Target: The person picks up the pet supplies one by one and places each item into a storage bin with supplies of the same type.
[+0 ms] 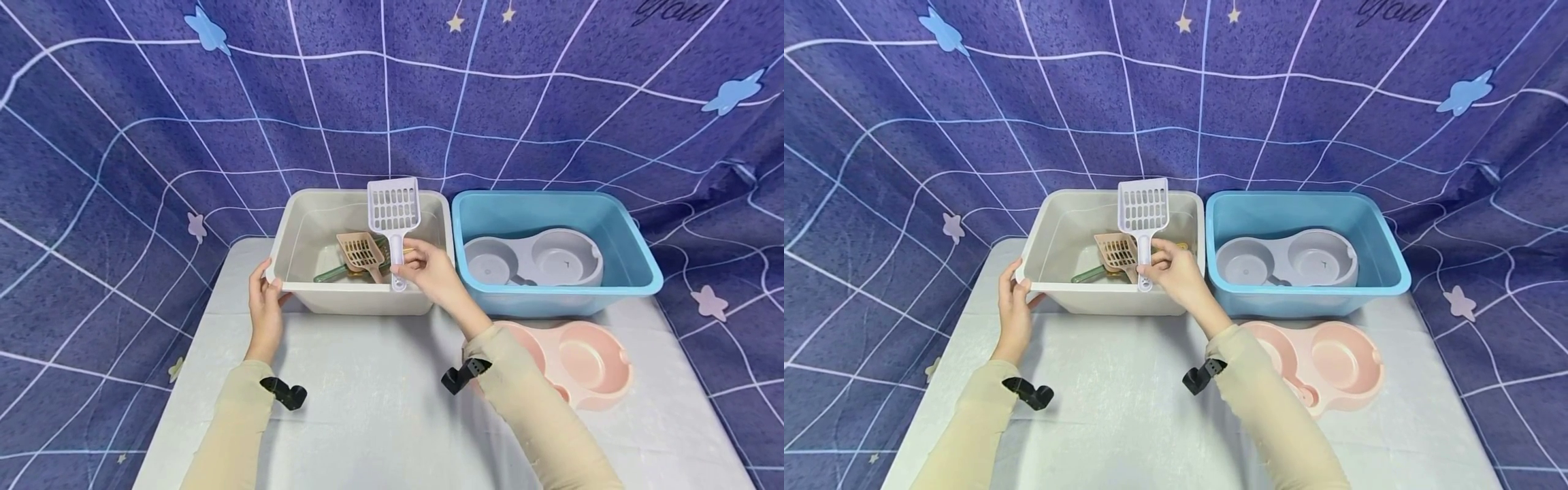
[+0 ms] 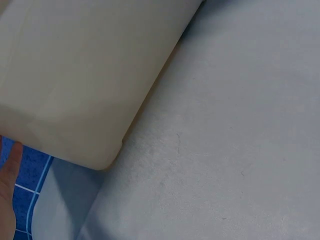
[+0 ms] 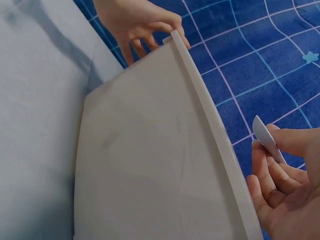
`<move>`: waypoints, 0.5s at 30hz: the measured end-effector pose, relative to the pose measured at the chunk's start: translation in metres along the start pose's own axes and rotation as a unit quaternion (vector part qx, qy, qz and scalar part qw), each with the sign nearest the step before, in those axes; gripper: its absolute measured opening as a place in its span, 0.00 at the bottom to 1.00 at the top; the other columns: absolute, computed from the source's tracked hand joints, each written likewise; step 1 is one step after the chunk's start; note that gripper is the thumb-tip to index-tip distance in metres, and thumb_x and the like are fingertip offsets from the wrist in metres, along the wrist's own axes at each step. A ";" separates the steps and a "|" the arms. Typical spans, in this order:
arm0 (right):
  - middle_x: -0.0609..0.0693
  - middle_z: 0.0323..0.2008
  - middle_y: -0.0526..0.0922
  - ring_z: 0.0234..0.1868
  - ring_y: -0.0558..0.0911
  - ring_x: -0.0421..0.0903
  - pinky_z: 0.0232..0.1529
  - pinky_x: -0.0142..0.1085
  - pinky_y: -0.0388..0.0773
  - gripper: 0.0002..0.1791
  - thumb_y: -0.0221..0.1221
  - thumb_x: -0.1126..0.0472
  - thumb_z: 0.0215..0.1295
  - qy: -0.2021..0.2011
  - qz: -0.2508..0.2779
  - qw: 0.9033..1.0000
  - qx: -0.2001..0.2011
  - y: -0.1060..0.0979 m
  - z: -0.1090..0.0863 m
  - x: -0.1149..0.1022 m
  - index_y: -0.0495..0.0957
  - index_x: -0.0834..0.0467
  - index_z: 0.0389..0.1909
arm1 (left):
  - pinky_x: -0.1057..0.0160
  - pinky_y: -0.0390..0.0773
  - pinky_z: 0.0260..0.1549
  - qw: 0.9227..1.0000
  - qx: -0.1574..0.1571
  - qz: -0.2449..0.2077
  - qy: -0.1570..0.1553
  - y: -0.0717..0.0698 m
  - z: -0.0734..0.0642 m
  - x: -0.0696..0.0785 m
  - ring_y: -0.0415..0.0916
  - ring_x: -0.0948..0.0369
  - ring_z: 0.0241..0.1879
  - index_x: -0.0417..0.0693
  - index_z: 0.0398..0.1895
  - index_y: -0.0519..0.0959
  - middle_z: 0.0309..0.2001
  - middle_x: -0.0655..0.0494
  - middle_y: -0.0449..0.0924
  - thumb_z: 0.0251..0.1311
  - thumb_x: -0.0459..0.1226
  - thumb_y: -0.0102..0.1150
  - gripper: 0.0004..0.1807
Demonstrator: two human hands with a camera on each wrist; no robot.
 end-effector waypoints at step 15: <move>0.62 0.41 0.85 0.39 0.82 0.50 0.37 0.31 0.79 0.32 0.67 0.69 0.60 -0.004 -0.018 1.000 -0.016 0.000 0.009 0.002 0.69 0.69 0.65 | 0.40 0.66 0.62 1.000 -0.001 0.003 -0.003 0.004 -0.005 0.013 0.68 0.61 0.56 0.45 0.74 0.57 0.65 0.45 0.64 0.72 0.33 0.36 0.27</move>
Point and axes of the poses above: each hand's wrist, its own z-axis towards the middle knuckle, its own y-axis out of the palm, x = y × z, the point moved 7 cm from there along z, towards the middle knuckle
